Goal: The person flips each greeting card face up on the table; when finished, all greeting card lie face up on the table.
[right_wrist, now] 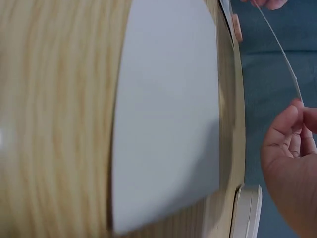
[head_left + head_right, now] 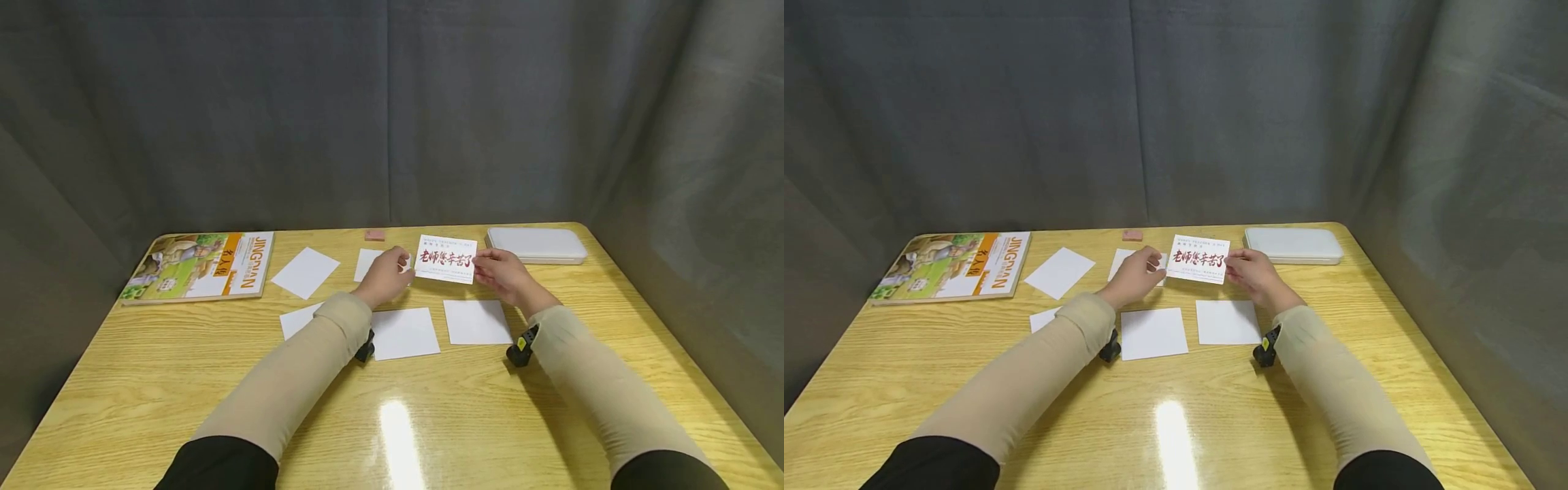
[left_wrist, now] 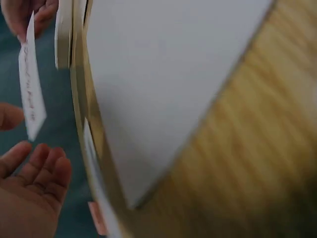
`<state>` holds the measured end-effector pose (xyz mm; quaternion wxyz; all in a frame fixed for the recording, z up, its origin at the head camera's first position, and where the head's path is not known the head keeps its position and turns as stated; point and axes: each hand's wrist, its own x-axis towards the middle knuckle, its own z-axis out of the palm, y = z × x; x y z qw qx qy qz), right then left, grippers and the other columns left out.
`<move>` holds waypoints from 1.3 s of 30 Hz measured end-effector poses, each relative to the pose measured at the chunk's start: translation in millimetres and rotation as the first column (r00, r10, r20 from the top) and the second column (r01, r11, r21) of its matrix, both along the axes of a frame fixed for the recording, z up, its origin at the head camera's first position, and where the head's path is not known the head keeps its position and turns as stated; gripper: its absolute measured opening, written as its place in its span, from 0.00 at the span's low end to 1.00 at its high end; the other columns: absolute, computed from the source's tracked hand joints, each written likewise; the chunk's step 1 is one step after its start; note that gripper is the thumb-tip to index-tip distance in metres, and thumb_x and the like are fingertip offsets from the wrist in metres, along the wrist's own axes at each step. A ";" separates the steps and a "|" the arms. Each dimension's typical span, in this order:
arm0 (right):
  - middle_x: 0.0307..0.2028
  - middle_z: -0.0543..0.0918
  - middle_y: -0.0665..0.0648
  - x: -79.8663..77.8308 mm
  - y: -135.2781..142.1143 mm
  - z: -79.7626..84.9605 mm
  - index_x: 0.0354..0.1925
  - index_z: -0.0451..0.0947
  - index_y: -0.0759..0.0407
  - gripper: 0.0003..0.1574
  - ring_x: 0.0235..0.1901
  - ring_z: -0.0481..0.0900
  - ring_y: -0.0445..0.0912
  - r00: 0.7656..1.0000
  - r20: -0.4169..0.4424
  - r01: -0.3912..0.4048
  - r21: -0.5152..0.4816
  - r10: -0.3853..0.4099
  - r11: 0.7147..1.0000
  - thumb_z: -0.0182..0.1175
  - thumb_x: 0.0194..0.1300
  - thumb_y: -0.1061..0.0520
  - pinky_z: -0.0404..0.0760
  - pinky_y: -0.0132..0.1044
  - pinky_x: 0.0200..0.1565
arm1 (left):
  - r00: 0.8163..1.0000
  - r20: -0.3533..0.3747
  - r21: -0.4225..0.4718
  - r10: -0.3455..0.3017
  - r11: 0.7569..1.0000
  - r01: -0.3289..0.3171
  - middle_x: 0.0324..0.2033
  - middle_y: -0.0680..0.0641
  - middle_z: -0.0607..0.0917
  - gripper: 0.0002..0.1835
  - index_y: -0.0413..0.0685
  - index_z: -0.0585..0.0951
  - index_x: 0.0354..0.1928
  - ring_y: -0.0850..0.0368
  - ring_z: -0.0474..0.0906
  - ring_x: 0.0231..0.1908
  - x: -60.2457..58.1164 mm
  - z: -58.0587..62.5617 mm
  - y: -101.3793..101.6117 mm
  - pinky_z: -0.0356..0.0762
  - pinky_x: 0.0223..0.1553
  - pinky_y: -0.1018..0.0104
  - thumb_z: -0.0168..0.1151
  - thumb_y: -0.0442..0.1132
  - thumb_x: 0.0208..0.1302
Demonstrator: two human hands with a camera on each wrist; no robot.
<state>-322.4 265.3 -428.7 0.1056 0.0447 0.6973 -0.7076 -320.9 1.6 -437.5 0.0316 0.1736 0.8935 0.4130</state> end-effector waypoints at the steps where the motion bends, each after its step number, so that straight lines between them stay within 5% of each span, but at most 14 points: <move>1: 0.32 0.79 0.51 -0.7 1.9 -0.1 0.50 0.71 0.67 0.05 0.31 0.79 0.38 1.000 0.001 -0.003 0.019 0.003 1.000 0.52 0.79 0.66 0.82 0.26 0.36 | 0.999 -0.026 -0.063 -0.041 0.997 0.039 0.59 0.38 0.79 0.21 0.34 0.74 0.65 0.44 0.76 0.61 0.9 2.2 2.5 0.73 0.63 0.55 0.58 0.38 0.76; 4: 0.33 0.79 0.50 -3.0 6.0 -1.2 0.52 0.71 0.68 0.08 0.31 0.79 0.37 1.000 0.009 -0.006 0.084 0.006 0.996 0.53 0.79 0.65 0.82 0.25 0.36 | 0.984 -0.063 -0.238 -0.168 0.960 0.149 0.66 0.38 0.75 0.25 0.35 0.73 0.69 0.44 0.69 0.68 4.5 9.6 13.0 0.66 0.70 0.56 0.57 0.40 0.76; 9: 0.34 0.78 0.51 -8.0 10.0 -7.3 0.55 0.71 0.70 0.12 0.31 0.77 0.37 1.000 0.031 -0.005 0.202 -0.002 0.979 0.54 0.79 0.64 0.81 0.25 0.36 | 0.942 -0.007 -0.394 -0.334 0.867 0.305 0.69 0.39 0.73 0.24 0.35 0.73 0.69 0.46 0.65 0.72 9.8 12.4 30.0 0.60 0.73 0.60 0.52 0.40 0.78; 12: 0.35 0.77 0.53 -12.1 11.2 -12.6 0.56 0.71 0.72 0.13 0.32 0.76 0.39 1.000 0.023 -0.013 0.279 0.006 0.960 0.53 0.79 0.64 0.80 0.26 0.35 | 0.918 0.024 -0.450 -0.395 0.816 0.363 0.63 0.39 0.78 0.19 0.33 0.80 0.60 0.47 0.73 0.65 12.2 11.2 35.5 0.68 0.67 0.61 0.48 0.37 0.79; 16: 0.37 0.78 0.56 -17.3 11.6 -17.5 0.55 0.72 0.74 0.14 0.33 0.76 0.41 1.000 0.012 -0.026 0.409 0.024 0.912 0.54 0.78 0.63 0.79 0.28 0.35 | 0.910 0.032 -0.531 -0.413 0.764 0.366 0.53 0.42 0.81 0.14 0.40 0.82 0.43 0.51 0.77 0.51 15.5 9.2 38.6 0.76 0.54 0.58 0.47 0.37 0.79; 20: 0.34 0.78 0.57 -21.9 9.4 -16.6 0.49 0.75 0.72 0.12 0.32 0.74 0.43 0.998 0.018 -0.056 0.590 0.056 0.806 0.57 0.75 0.62 0.76 0.31 0.33 | 0.917 0.025 -0.591 -0.397 0.734 0.334 0.53 0.46 0.82 0.12 0.45 0.82 0.39 0.54 0.77 0.51 19.2 9.3 41.1 0.75 0.59 0.53 0.49 0.40 0.77; 26: 0.22 0.72 0.52 -27.5 1.6 -7.5 0.28 0.74 0.62 0.14 0.25 0.67 0.45 0.992 -0.005 -0.070 0.822 0.130 0.565 0.65 0.69 0.58 0.67 0.36 0.28 | 0.922 0.012 -0.637 -0.386 0.708 0.305 0.53 0.47 0.82 0.12 0.46 0.84 0.41 0.54 0.78 0.53 20.5 12.4 43.8 0.71 0.64 0.47 0.52 0.41 0.76; 28: 0.22 0.71 0.52 -28.3 -1.4 -5.4 0.26 0.74 0.61 0.16 0.25 0.67 0.45 0.989 -0.010 -0.066 0.863 0.148 0.501 0.66 0.67 0.57 0.66 0.36 0.28 | 0.921 0.006 -0.639 -0.390 0.707 0.303 0.53 0.47 0.82 0.12 0.45 0.84 0.42 0.54 0.78 0.52 20.1 12.7 43.2 0.72 0.62 0.48 0.52 0.41 0.76; 30: 0.24 0.73 0.54 -27.4 -3.7 -3.4 0.29 0.76 0.63 0.14 0.26 0.68 0.47 0.987 -0.011 -0.065 0.883 0.158 0.465 0.66 0.67 0.56 0.67 0.37 0.29 | 0.919 -0.011 -0.619 -0.393 0.725 0.302 0.60 0.46 0.81 0.15 0.44 0.85 0.51 0.53 0.76 0.59 19.1 11.1 41.1 0.71 0.65 0.49 0.52 0.41 0.77; 32: 0.31 0.76 0.58 -26.2 -5.4 -2.4 0.36 0.77 0.66 0.13 0.31 0.71 0.50 0.988 -0.007 -0.064 0.885 0.151 0.462 0.65 0.68 0.55 0.70 0.38 0.32 | 0.921 -0.033 -0.580 -0.389 0.757 0.300 0.67 0.43 0.76 0.19 0.42 0.82 0.62 0.51 0.71 0.67 17.4 10.3 36.2 0.67 0.70 0.50 0.50 0.43 0.78; 34: 0.39 0.78 0.63 -24.9 -7.8 -1.6 0.43 0.77 0.69 0.15 0.37 0.73 0.53 0.990 -0.016 -0.057 0.867 0.142 0.495 0.62 0.70 0.56 0.73 0.40 0.38 | 0.928 -0.056 -0.515 -0.368 0.807 0.289 0.72 0.41 0.70 0.23 0.41 0.76 0.69 0.48 0.64 0.73 14.9 11.3 26.4 0.62 0.73 0.52 0.50 0.44 0.80; 36: 0.47 0.79 0.67 -23.7 -12.6 0.5 0.51 0.76 0.71 0.18 0.43 0.73 0.54 0.991 -0.023 -0.055 0.829 0.133 0.556 0.59 0.72 0.56 0.75 0.43 0.44 | 0.940 -0.076 -0.445 -0.333 0.855 0.267 0.75 0.40 0.66 0.26 0.40 0.71 0.73 0.46 0.60 0.75 10.7 13.6 11.7 0.58 0.74 0.54 0.50 0.46 0.81; 39: 0.53 0.78 0.68 -23.6 -26.0 5.2 0.59 0.73 0.73 0.23 0.46 0.76 0.52 0.990 -0.020 -0.081 0.712 0.136 0.697 0.55 0.76 0.57 0.77 0.42 0.49 | 0.960 -0.074 -0.387 -0.269 0.895 0.221 0.75 0.40 0.66 0.29 0.40 0.68 0.75 0.45 0.59 0.75 3.2 18.5 -15.5 0.58 0.75 0.54 0.51 0.49 0.80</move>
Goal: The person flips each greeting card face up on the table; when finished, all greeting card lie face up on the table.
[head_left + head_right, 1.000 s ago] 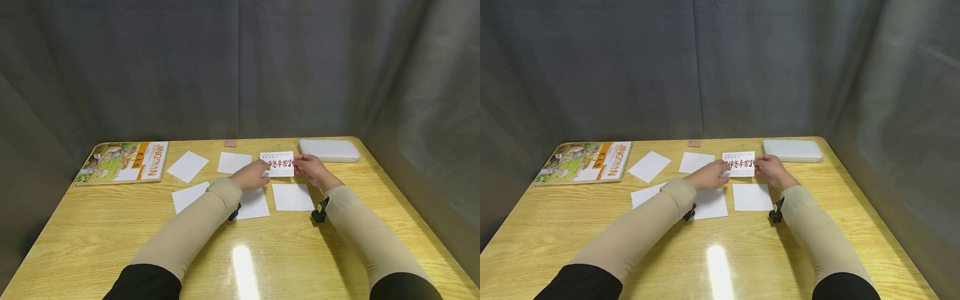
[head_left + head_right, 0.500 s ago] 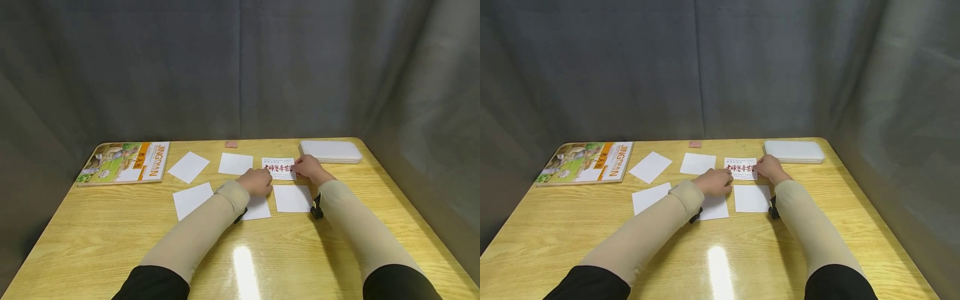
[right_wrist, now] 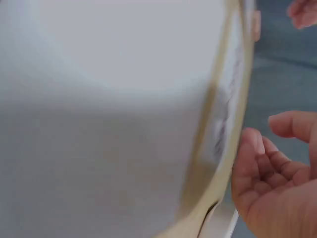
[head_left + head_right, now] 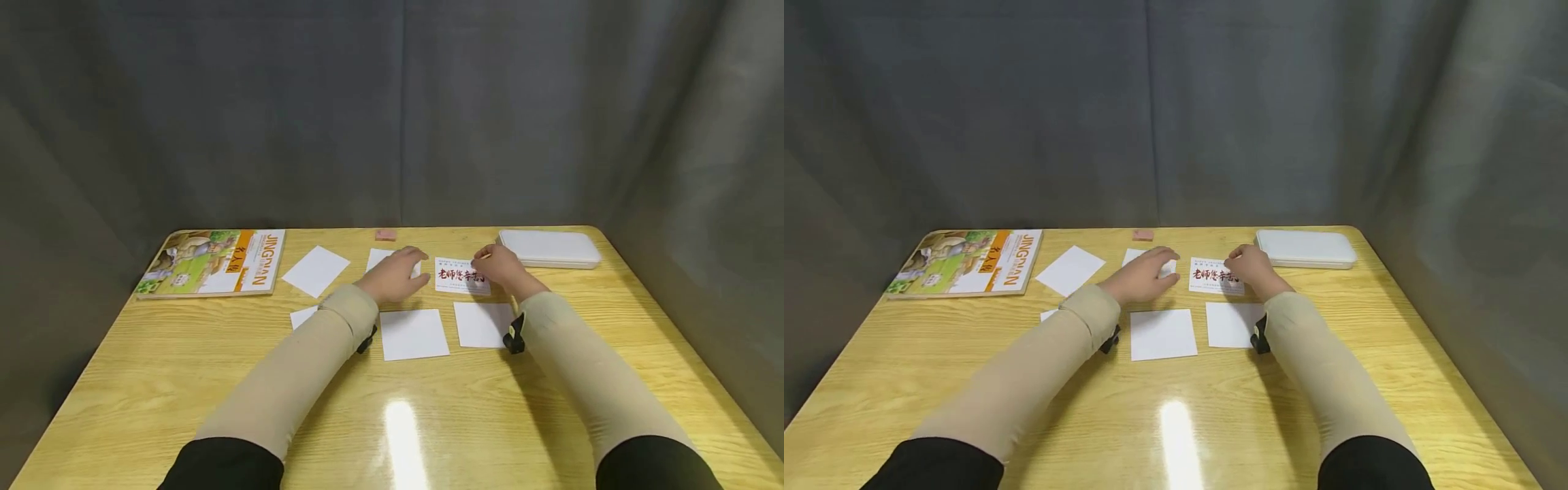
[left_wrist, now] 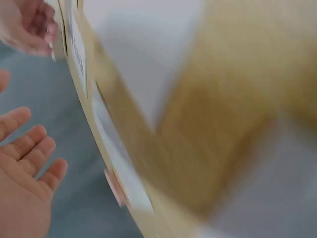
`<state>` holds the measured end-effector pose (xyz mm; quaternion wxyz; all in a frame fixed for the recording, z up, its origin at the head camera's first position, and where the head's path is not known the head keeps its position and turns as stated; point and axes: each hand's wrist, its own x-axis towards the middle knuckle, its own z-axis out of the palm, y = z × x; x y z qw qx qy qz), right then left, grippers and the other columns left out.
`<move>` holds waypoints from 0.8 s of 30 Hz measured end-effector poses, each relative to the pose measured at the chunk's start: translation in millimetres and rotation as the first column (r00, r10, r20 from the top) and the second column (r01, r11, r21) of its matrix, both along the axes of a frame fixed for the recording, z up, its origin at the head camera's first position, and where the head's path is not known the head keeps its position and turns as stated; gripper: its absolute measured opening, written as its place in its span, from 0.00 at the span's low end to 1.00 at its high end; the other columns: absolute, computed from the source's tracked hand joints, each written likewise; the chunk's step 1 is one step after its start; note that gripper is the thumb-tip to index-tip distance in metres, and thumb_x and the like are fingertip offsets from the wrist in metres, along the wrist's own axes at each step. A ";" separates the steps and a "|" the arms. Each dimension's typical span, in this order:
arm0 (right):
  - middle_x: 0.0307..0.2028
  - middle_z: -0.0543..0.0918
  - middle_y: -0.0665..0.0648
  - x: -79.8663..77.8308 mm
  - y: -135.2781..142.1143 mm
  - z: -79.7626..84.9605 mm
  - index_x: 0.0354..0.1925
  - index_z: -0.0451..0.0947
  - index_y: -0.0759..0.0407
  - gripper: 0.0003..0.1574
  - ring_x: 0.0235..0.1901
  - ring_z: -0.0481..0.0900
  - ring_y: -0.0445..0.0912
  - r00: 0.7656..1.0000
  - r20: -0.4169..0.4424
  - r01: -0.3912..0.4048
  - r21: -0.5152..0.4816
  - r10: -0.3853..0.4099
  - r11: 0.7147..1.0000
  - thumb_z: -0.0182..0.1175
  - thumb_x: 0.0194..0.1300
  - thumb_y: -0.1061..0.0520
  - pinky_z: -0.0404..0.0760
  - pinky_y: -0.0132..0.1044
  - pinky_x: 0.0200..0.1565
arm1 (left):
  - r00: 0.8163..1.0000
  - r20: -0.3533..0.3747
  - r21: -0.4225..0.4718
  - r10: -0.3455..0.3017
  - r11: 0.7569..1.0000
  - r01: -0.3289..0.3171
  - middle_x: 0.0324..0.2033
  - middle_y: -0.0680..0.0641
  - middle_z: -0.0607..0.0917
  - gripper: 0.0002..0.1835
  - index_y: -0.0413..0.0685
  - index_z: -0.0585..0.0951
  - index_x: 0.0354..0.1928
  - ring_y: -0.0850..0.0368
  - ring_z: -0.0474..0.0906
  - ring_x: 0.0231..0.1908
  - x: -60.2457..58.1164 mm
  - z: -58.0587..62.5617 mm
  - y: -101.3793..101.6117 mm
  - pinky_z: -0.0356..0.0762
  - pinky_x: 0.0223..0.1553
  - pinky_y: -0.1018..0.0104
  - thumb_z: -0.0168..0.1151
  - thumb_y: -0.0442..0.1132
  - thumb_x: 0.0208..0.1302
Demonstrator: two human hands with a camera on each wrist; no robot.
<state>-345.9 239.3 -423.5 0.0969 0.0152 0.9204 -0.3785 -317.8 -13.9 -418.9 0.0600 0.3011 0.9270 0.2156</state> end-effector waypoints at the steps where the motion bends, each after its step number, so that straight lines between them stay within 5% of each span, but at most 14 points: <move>1: 0.53 0.79 0.68 -0.6 -5.5 2.4 0.61 0.72 0.73 0.24 0.45 0.77 0.50 1.000 0.020 -0.002 -0.063 0.003 0.998 0.54 0.77 0.57 0.79 0.40 0.48 | 1.000 0.000 -0.003 0.016 1.000 -0.016 0.75 0.41 0.66 0.30 0.40 0.67 0.75 0.45 0.59 0.75 -3.0 1.0 -9.0 0.57 0.75 0.54 0.51 0.50 0.80; 4: 0.52 0.79 0.66 -1.6 -25.7 8.6 0.67 0.68 0.75 0.27 0.40 0.79 0.43 0.994 0.098 -0.013 -0.267 0.040 0.964 0.50 0.80 0.58 0.81 0.35 0.47 | 0.999 -0.011 -0.074 0.042 0.996 -0.043 0.76 0.41 0.64 0.34 0.42 0.65 0.77 0.45 0.57 0.76 -9.9 1.3 -34.6 0.56 0.75 0.52 0.51 0.54 0.79; 8: 0.55 0.78 0.66 -1.5 -50.9 12.1 0.71 0.63 0.76 0.31 0.39 0.79 0.41 0.986 0.150 -0.014 -0.390 0.079 0.921 0.49 0.82 0.55 0.82 0.32 0.47 | 0.999 -0.042 -0.200 0.033 0.979 -0.041 0.78 0.40 0.60 0.39 0.44 0.62 0.79 0.44 0.52 0.78 -15.6 -3.5 -59.8 0.53 0.76 0.49 0.52 0.60 0.76; 14: 0.57 0.78 0.68 -2.1 -76.8 4.0 0.72 0.64 0.75 0.31 0.42 0.80 0.43 0.983 0.151 -0.035 -0.398 0.103 0.917 0.49 0.82 0.56 0.82 0.34 0.51 | 0.999 0.006 -0.252 0.048 0.967 -0.045 0.81 0.41 0.51 0.45 0.48 0.57 0.82 0.46 0.44 0.80 -16.3 -16.4 -74.4 0.48 0.77 0.51 0.53 0.64 0.72; 24: 0.45 0.82 0.61 -10.2 -87.2 4.2 0.67 0.69 0.77 0.26 0.37 0.78 0.41 0.985 0.125 -0.064 -0.361 0.116 0.931 0.49 0.81 0.59 0.79 0.32 0.44 | 0.999 0.038 -0.256 -0.018 0.966 0.028 0.81 0.41 0.49 0.43 0.42 0.55 0.81 0.46 0.41 0.80 -18.5 -15.1 -55.8 0.42 0.78 0.56 0.50 0.61 0.75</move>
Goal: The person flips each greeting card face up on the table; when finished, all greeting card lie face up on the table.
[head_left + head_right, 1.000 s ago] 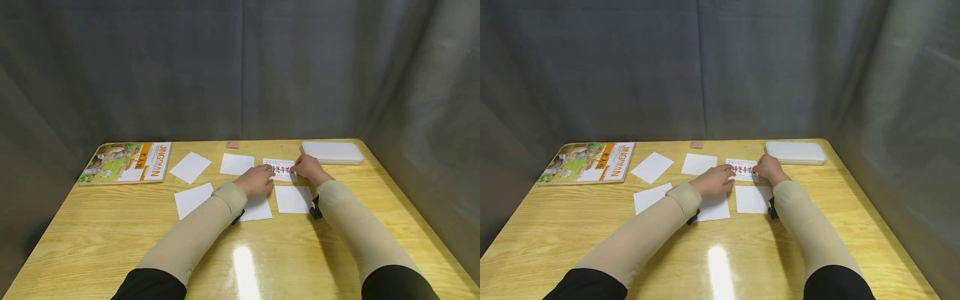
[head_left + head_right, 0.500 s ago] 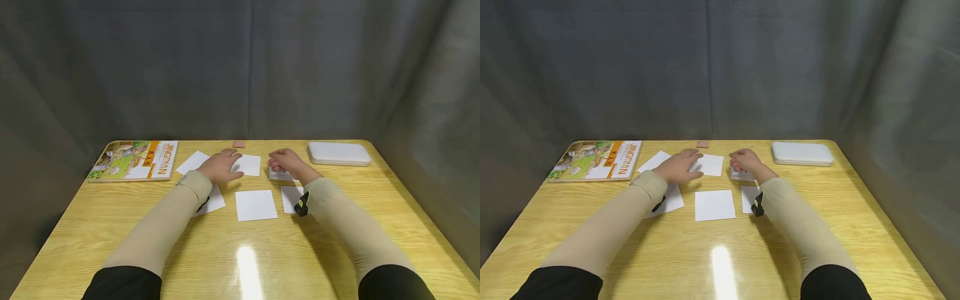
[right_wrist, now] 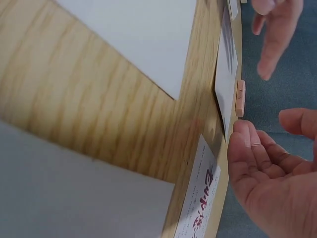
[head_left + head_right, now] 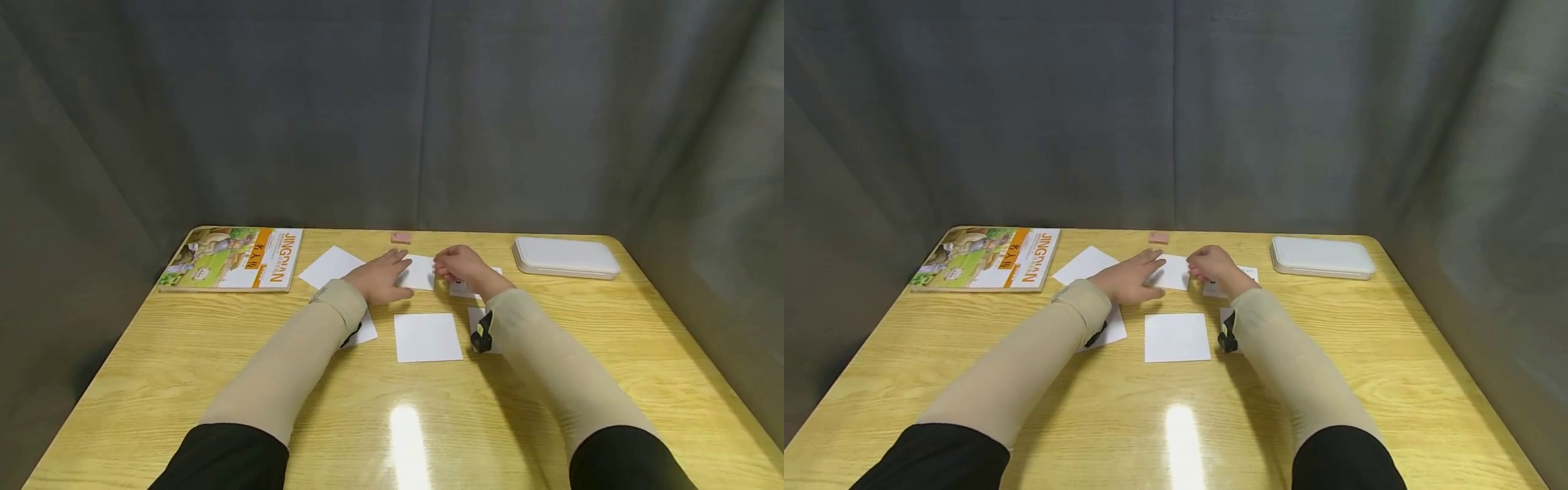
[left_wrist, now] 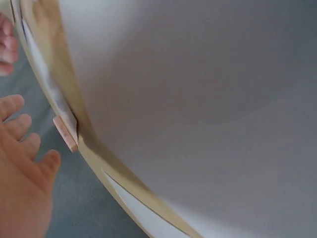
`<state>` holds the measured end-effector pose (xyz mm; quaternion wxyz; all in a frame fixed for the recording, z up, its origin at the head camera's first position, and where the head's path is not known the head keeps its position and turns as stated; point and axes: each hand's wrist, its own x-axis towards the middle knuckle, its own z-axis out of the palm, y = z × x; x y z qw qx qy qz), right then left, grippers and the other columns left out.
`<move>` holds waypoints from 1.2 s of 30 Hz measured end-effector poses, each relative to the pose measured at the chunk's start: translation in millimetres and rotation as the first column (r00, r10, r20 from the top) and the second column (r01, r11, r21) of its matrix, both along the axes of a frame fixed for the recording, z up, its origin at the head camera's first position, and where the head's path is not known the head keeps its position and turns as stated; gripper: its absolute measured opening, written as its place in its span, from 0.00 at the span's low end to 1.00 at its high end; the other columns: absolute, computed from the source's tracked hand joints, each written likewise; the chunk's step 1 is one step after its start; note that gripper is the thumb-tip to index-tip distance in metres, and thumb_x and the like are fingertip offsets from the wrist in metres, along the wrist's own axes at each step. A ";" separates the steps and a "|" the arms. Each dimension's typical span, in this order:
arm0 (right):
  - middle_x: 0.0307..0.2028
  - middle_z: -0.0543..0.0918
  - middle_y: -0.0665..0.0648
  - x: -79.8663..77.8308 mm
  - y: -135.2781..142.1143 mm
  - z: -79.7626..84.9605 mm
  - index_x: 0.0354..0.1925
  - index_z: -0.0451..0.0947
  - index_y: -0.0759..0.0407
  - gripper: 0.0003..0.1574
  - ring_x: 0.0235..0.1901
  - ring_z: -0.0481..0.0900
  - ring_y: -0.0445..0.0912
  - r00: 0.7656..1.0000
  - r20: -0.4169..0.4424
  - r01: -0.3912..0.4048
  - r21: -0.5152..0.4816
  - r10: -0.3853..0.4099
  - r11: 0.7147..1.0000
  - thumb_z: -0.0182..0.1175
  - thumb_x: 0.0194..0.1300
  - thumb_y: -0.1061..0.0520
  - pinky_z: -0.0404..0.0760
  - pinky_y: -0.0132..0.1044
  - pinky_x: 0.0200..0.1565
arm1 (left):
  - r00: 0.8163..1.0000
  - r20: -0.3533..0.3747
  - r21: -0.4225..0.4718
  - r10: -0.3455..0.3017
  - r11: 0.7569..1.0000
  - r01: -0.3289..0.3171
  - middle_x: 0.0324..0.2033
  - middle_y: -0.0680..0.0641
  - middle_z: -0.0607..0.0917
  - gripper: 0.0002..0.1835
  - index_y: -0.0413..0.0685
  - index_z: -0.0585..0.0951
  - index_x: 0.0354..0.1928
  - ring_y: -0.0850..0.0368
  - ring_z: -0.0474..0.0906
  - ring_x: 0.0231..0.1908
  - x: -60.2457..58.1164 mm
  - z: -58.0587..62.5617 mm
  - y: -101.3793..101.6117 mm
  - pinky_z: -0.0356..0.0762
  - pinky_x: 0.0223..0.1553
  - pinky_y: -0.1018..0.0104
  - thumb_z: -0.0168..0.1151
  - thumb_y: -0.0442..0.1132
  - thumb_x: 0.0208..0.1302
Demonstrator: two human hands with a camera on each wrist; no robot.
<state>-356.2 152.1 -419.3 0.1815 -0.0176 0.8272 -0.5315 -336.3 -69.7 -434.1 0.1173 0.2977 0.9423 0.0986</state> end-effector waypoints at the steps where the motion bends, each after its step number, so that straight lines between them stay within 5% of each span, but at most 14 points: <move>1: 0.44 0.82 0.60 -0.5 0.7 -0.1 0.67 0.70 0.77 0.26 0.36 0.78 0.41 1.000 0.000 0.001 0.000 -0.001 1.000 0.49 0.80 0.59 0.79 0.32 0.44 | 1.000 0.026 -0.012 -0.003 1.000 0.004 0.81 0.41 0.49 0.44 0.42 0.55 0.81 0.45 0.41 0.80 1.0 0.3 2.5 0.42 0.78 0.56 0.49 0.61 0.76; 7: 0.42 0.82 0.59 -0.5 2.4 0.6 0.67 0.70 0.77 0.26 0.36 0.77 0.42 1.000 -0.015 0.011 0.033 -0.011 0.999 0.50 0.80 0.60 0.80 0.33 0.44 | 0.990 0.135 -0.124 0.034 0.992 -0.017 0.81 0.42 0.50 0.44 0.45 0.52 0.82 0.46 0.44 0.80 9.9 5.1 11.9 0.45 0.78 0.55 0.45 0.65 0.77; 15: 0.39 0.81 0.57 -1.0 1.2 0.9 0.65 0.71 0.77 0.24 0.34 0.78 0.40 0.998 0.057 0.011 -0.018 -0.010 1.000 0.50 0.80 0.61 0.82 0.31 0.43 | 0.993 0.096 -0.198 0.073 0.979 -0.053 0.81 0.42 0.52 0.44 0.45 0.54 0.82 0.46 0.47 0.79 14.9 5.8 16.2 0.49 0.77 0.57 0.45 0.65 0.77; 23: 0.30 0.81 0.52 -4.3 -3.4 -3.5 0.55 0.76 0.73 0.17 0.29 0.77 0.39 0.984 0.163 0.095 -0.108 -0.076 0.990 0.55 0.77 0.61 0.82 0.29 0.37 | 0.995 0.085 -0.182 0.061 0.982 -0.045 0.80 0.40 0.53 0.42 0.42 0.55 0.81 0.46 0.48 0.79 17.3 6.2 15.9 0.49 0.77 0.57 0.46 0.61 0.78; 30: 0.38 0.80 0.55 -6.4 -9.5 -8.3 0.66 0.70 0.74 0.24 0.32 0.78 0.39 0.970 0.194 0.186 -0.190 -0.149 0.964 0.54 0.79 0.62 0.83 0.30 0.42 | 0.996 0.085 -0.128 0.034 0.992 -0.023 0.80 0.40 0.54 0.41 0.42 0.56 0.81 0.47 0.48 0.79 11.4 0.1 11.6 0.50 0.77 0.56 0.49 0.60 0.77; 36: 0.38 0.76 0.56 -1.4 -14.6 -13.5 0.60 0.71 0.71 0.17 0.30 0.75 0.40 0.964 0.196 0.220 -0.211 -0.179 0.952 0.55 0.77 0.65 0.82 0.28 0.36 | 0.996 0.093 -0.054 -0.006 0.998 0.011 0.80 0.41 0.54 0.40 0.42 0.56 0.81 0.48 0.48 0.79 5.0 -10.1 4.4 0.48 0.77 0.57 0.51 0.56 0.76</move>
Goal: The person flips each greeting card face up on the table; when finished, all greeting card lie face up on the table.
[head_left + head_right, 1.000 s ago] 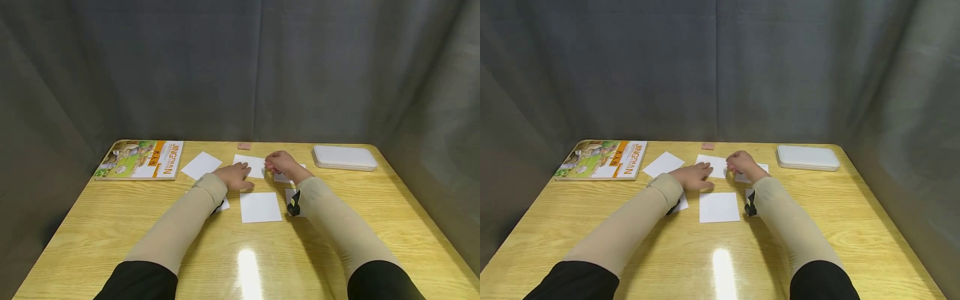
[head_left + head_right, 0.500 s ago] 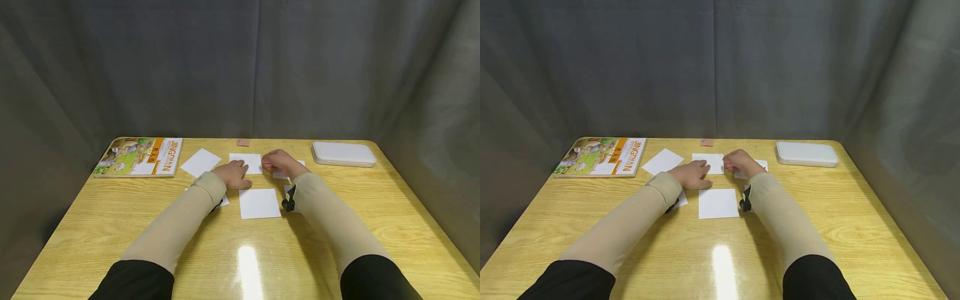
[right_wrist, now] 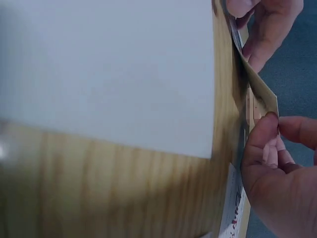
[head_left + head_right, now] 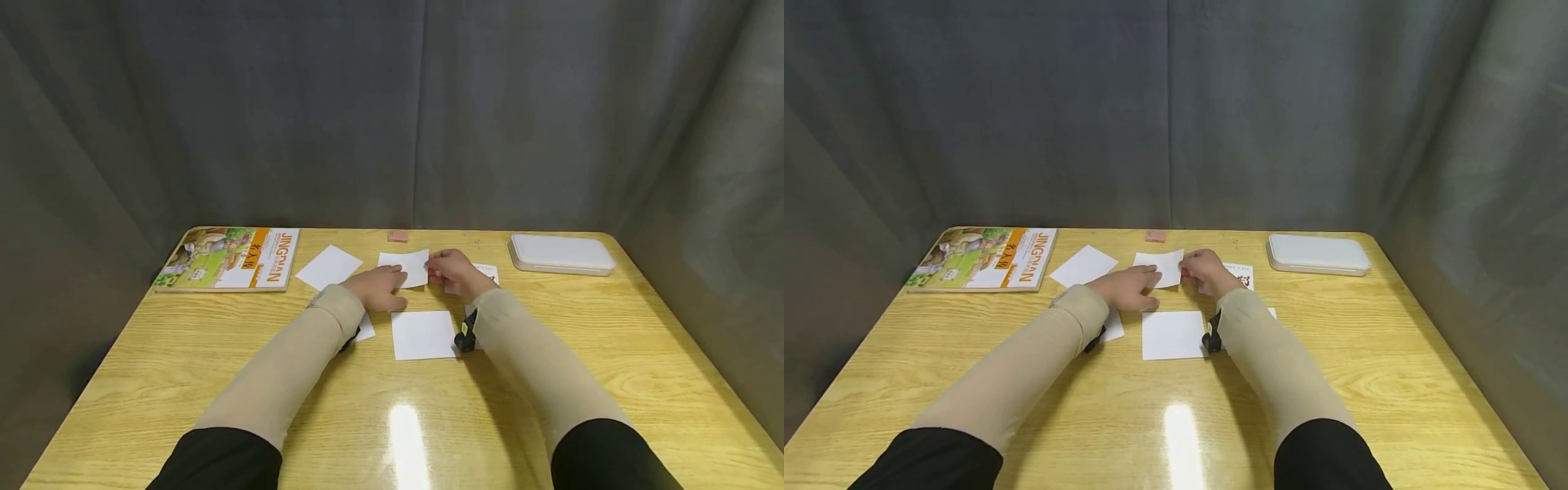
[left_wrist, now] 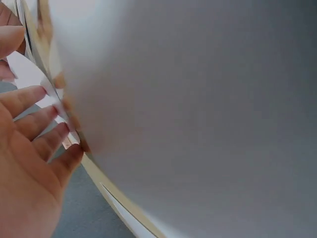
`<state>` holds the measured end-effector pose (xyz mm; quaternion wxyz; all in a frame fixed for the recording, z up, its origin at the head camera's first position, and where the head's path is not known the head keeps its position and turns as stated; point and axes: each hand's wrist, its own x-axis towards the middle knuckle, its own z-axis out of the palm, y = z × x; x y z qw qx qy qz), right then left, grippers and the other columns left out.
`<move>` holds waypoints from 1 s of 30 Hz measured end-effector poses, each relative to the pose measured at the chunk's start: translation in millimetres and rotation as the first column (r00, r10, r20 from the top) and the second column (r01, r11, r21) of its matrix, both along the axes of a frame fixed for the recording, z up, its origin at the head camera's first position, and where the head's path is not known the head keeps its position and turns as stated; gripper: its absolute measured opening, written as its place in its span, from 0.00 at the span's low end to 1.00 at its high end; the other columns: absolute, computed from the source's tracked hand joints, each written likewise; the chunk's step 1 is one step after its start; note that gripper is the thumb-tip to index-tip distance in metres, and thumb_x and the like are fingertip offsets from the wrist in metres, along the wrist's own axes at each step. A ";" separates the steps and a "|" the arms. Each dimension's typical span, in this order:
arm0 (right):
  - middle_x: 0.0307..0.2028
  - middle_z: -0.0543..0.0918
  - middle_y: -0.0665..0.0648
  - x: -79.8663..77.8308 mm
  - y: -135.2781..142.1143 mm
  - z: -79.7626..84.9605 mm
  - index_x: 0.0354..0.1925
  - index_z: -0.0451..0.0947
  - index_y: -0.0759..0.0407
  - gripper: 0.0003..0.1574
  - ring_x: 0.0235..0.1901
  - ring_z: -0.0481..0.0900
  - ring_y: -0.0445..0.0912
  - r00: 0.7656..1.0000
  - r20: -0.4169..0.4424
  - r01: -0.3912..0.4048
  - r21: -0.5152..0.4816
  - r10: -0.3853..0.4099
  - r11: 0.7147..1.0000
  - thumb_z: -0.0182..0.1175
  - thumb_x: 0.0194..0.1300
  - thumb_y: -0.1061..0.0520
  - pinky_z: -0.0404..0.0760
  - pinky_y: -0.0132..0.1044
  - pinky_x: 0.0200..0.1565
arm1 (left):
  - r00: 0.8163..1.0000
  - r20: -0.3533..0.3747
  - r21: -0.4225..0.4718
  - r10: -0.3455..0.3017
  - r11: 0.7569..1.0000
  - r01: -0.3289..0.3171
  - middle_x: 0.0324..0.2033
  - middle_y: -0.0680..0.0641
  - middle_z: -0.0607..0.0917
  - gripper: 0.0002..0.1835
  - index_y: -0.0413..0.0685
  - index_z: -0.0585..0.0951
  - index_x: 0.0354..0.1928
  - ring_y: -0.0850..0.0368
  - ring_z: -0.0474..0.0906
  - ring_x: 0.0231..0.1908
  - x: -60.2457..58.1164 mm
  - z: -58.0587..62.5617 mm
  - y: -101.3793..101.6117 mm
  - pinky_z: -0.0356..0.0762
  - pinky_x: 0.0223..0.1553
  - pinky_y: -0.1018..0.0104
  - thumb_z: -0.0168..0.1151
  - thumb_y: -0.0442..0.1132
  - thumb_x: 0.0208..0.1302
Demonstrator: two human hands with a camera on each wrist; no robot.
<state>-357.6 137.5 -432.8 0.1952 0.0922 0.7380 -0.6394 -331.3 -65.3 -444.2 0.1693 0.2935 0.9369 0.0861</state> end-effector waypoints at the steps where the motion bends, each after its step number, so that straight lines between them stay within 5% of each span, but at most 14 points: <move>1: 0.38 0.76 0.56 1.0 0.0 -0.2 0.59 0.71 0.70 0.16 0.29 0.75 0.40 1.000 -0.004 0.002 -0.006 -0.002 1.000 0.55 0.77 0.65 0.82 0.28 0.36 | 1.000 0.004 0.014 0.002 1.000 -0.002 0.80 0.41 0.54 0.40 0.42 0.56 0.81 0.48 0.49 0.79 -0.1 0.3 -1.5 0.49 0.77 0.57 0.51 0.55 0.76; 8: 0.37 0.77 0.56 6.8 5.9 4.0 0.56 0.71 0.68 0.13 0.30 0.76 0.41 0.998 -0.059 -0.031 -0.030 0.029 0.999 0.55 0.78 0.64 0.82 0.29 0.36 | 0.995 -0.034 0.097 0.088 0.992 -0.085 0.78 0.38 0.58 0.35 0.41 0.62 0.79 0.44 0.52 0.78 3.5 14.2 -15.3 0.52 0.77 0.53 0.52 0.52 0.78; 12: 0.38 0.78 0.55 8.4 11.2 6.4 0.57 0.71 0.68 0.14 0.32 0.78 0.41 0.995 -0.089 -0.043 -0.027 0.040 0.999 0.56 0.78 0.63 0.83 0.29 0.38 | 0.977 0.002 0.232 0.213 0.950 -0.208 0.77 0.36 0.61 0.34 0.36 0.63 0.78 0.42 0.55 0.77 4.7 21.0 -25.2 0.53 0.76 0.53 0.52 0.49 0.79; 19: 0.42 0.78 0.55 7.8 20.5 6.3 0.61 0.70 0.68 0.17 0.35 0.78 0.41 0.993 -0.116 -0.038 -0.034 0.034 0.999 0.55 0.78 0.62 0.82 0.30 0.44 | 0.911 0.107 0.429 0.398 0.808 -0.403 0.71 0.33 0.70 0.32 0.30 0.65 0.74 0.38 0.65 0.72 3.5 23.2 -32.6 0.63 0.72 0.50 0.48 0.48 0.80; 21: 0.41 0.78 0.55 7.8 21.8 6.3 0.60 0.70 0.67 0.17 0.35 0.78 0.41 0.991 -0.124 -0.046 -0.044 0.040 0.998 0.56 0.78 0.62 0.82 0.31 0.45 | 0.884 0.150 0.473 0.443 0.753 -0.457 0.53 0.35 0.84 0.26 0.31 0.78 0.61 0.43 0.82 0.54 2.8 22.9 -31.7 0.74 0.62 0.54 0.47 0.48 0.81; 23: 0.40 0.78 0.55 8.3 21.6 6.9 0.60 0.70 0.67 0.16 0.36 0.79 0.42 0.991 -0.127 -0.053 -0.055 0.045 0.997 0.56 0.78 0.63 0.82 0.31 0.45 | 0.857 0.211 0.524 0.470 0.685 -0.505 0.41 0.39 0.85 0.24 0.31 0.82 0.51 0.49 0.81 0.40 3.4 23.1 -30.0 0.78 0.53 0.57 0.48 0.48 0.81; 25: 0.40 0.79 0.54 9.6 21.1 7.5 0.59 0.70 0.66 0.15 0.37 0.79 0.43 0.990 -0.131 -0.064 -0.063 0.055 0.996 0.55 0.78 0.63 0.82 0.32 0.46 | 0.840 0.264 0.556 0.474 0.637 -0.534 0.39 0.41 0.83 0.23 0.31 0.82 0.47 0.53 0.77 0.37 4.3 23.6 -28.0 0.76 0.50 0.58 0.49 0.48 0.80; 26: 0.40 0.79 0.54 10.3 21.2 7.6 0.59 0.70 0.66 0.15 0.38 0.79 0.44 0.989 -0.132 -0.068 -0.068 0.059 0.995 0.55 0.78 0.63 0.82 0.32 0.47 | 0.832 0.293 0.566 0.471 0.617 -0.547 0.39 0.41 0.82 0.23 0.32 0.82 0.46 0.53 0.75 0.37 4.7 24.0 -26.9 0.76 0.50 0.57 0.49 0.48 0.80; 28: 0.40 0.78 0.54 12.0 21.2 8.1 0.58 0.71 0.66 0.14 0.40 0.78 0.45 0.989 -0.134 -0.072 -0.068 0.062 0.995 0.55 0.78 0.63 0.82 0.33 0.48 | 0.821 0.329 0.579 0.467 0.588 -0.566 0.57 0.39 0.80 0.25 0.33 0.80 0.61 0.49 0.75 0.53 7.4 26.3 -24.4 0.73 0.61 0.54 0.50 0.48 0.80; 30: 0.40 0.78 0.54 13.4 22.0 8.4 0.56 0.71 0.65 0.12 0.40 0.78 0.46 0.989 -0.135 -0.070 -0.065 0.061 0.995 0.55 0.79 0.62 0.82 0.33 0.48 | 0.820 0.337 0.578 0.463 0.586 -0.568 0.67 0.38 0.75 0.26 0.34 0.77 0.66 0.46 0.71 0.63 8.2 27.4 -23.0 0.69 0.67 0.52 0.50 0.48 0.80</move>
